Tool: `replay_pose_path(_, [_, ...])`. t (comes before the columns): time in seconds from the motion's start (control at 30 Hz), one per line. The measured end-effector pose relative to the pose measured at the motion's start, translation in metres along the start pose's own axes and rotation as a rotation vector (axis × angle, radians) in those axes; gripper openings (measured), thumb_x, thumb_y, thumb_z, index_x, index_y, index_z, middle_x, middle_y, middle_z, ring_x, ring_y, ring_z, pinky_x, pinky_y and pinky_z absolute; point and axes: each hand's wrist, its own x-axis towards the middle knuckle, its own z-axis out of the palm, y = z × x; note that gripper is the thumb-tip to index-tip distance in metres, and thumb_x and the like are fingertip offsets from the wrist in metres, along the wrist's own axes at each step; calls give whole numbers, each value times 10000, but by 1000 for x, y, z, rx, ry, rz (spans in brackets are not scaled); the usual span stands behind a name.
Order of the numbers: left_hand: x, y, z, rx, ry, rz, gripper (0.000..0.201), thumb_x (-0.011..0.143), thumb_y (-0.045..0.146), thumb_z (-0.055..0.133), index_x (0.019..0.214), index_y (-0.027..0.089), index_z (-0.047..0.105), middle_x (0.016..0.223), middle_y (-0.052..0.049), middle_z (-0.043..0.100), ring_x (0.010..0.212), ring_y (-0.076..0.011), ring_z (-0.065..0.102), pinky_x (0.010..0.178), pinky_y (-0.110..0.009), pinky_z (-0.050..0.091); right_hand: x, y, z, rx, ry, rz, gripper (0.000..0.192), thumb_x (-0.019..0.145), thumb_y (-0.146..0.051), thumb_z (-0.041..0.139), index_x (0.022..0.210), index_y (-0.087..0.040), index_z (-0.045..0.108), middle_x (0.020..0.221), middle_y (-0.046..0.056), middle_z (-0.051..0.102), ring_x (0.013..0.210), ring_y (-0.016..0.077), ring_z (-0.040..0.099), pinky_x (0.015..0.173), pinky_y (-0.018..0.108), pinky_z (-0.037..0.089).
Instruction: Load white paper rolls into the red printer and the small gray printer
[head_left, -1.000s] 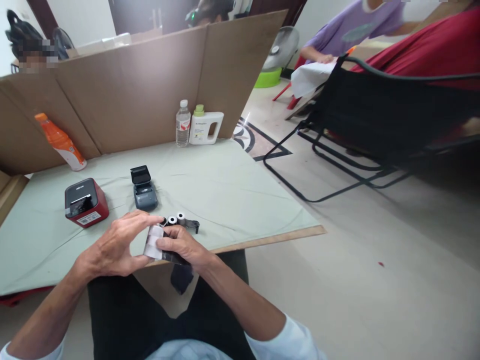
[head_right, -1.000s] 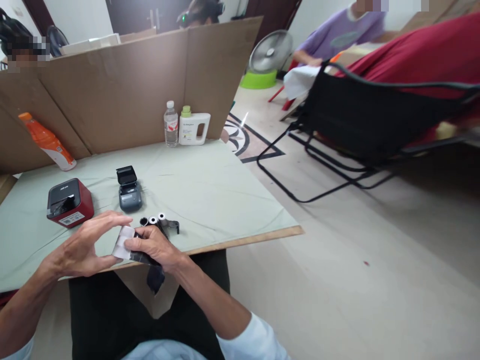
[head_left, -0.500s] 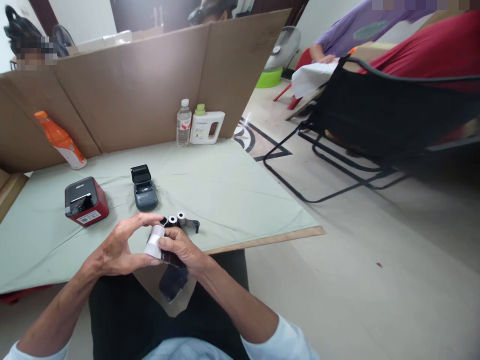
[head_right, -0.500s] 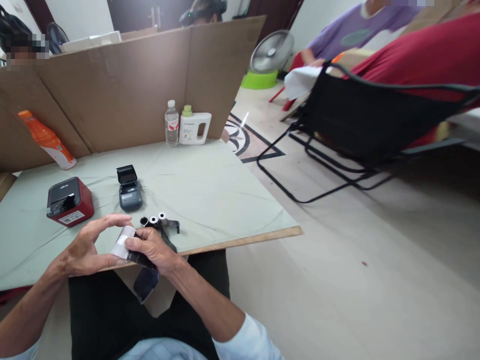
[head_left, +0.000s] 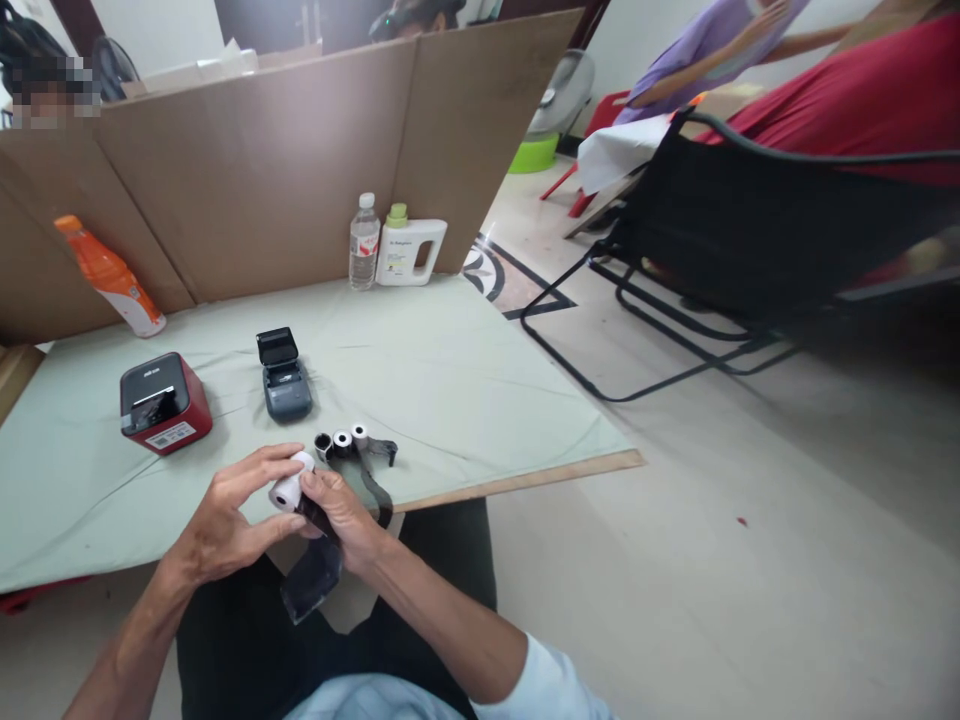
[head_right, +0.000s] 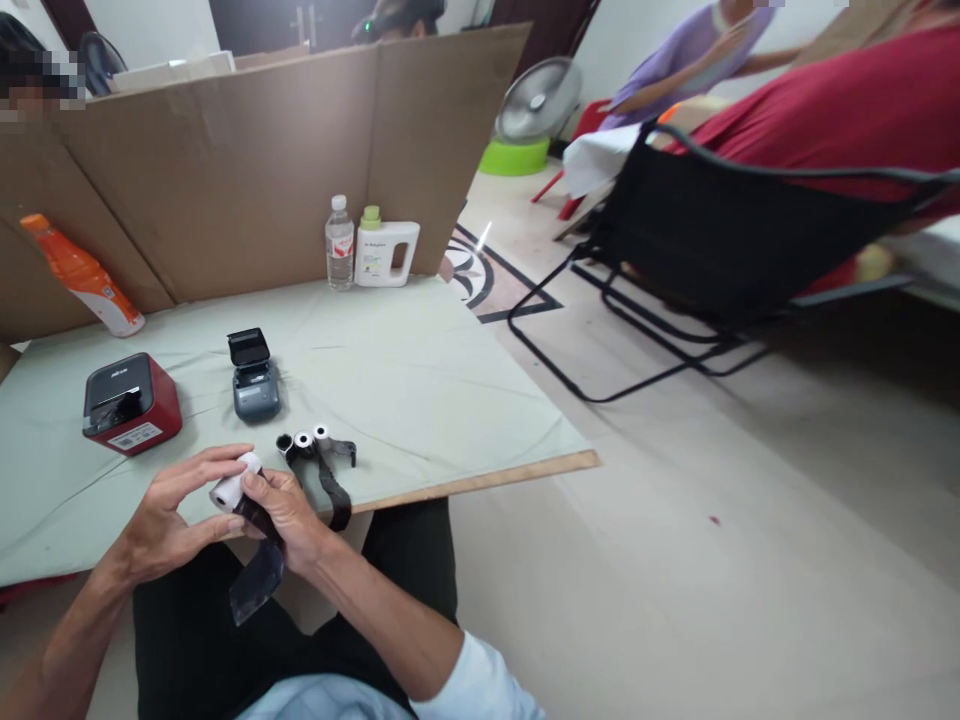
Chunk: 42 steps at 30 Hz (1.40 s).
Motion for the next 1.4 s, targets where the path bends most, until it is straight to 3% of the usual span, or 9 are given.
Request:
replay_pose_path(0.13, [-4,-9,-2,173,-58,43,440,949,183,663,1385,240,656,1346,-110,720,1243,-257,693,1072,-391,573,6,10,-3,7,42,2,570,651,-649,900,752,-148,646,591,-47,535,466,50,390,453,208,285])
replay_pose_path(0.37, [14,-47,-18,485,-181,-14,339,1006,241,516,1304,203,672,1281,-100,747,1167,-252,724,1021,-388,591,0,30,-10,20,89,48,612,689,-684,858,950,-166,664,874,43,740,649,124,646,656,269,517])
replay_pose_path(0.67, [49,-72,-6,680,-432,-178,287,916,38,477,1003,194,702,1058,-87,751,976,-225,729,901,-342,573,-27,66,-26,-71,139,181,677,718,-741,800,1031,-157,661,976,81,748,794,159,714,724,286,538])
replay_pose_path(0.83, [49,-81,-9,667,-430,-190,402,850,13,496,1105,228,720,1254,-83,722,1158,-237,682,1028,-366,532,-38,83,-46,-304,87,323,743,691,-641,862,1212,-143,678,1049,106,750,810,166,723,742,291,531])
replay_pose_path(0.9, [49,-82,-12,655,-414,-158,485,800,6,510,1169,242,719,1298,-73,713,1208,-244,660,1061,-376,521,-41,86,-55,-426,50,334,660,701,-594,862,1156,-139,718,995,90,759,765,152,707,705,272,509])
replay_pose_path(1.0, [54,-78,-12,619,-371,-66,530,769,-2,491,1188,228,721,1266,-78,730,1201,-252,659,1050,-392,528,-45,77,-64,-514,-61,318,503,743,-587,818,962,-139,756,863,56,758,670,119,667,642,240,466])
replay_pose_path(1.1, [63,-67,-2,571,-296,-12,427,805,49,531,1146,209,732,1210,-95,747,1174,-274,664,1041,-426,522,-49,56,-62,-524,-134,271,456,804,-591,759,862,-139,743,797,44,748,615,103,643,615,231,450])
replay_pose_path(1.27, [78,-52,28,569,-367,-24,302,816,148,657,1104,220,715,1178,-93,745,1118,-294,668,955,-429,524,-51,18,-46,-564,-101,132,401,854,-537,729,814,-138,725,760,43,734,610,108,628,605,233,444])
replay_pose_path(1.4, [81,-58,46,684,-406,-83,224,812,108,661,998,215,724,1106,-94,750,1042,-286,680,912,-411,511,-53,-4,-37,-601,-55,15,334,895,-475,698,810,-153,730,761,44,728,642,125,622,668,268,483])
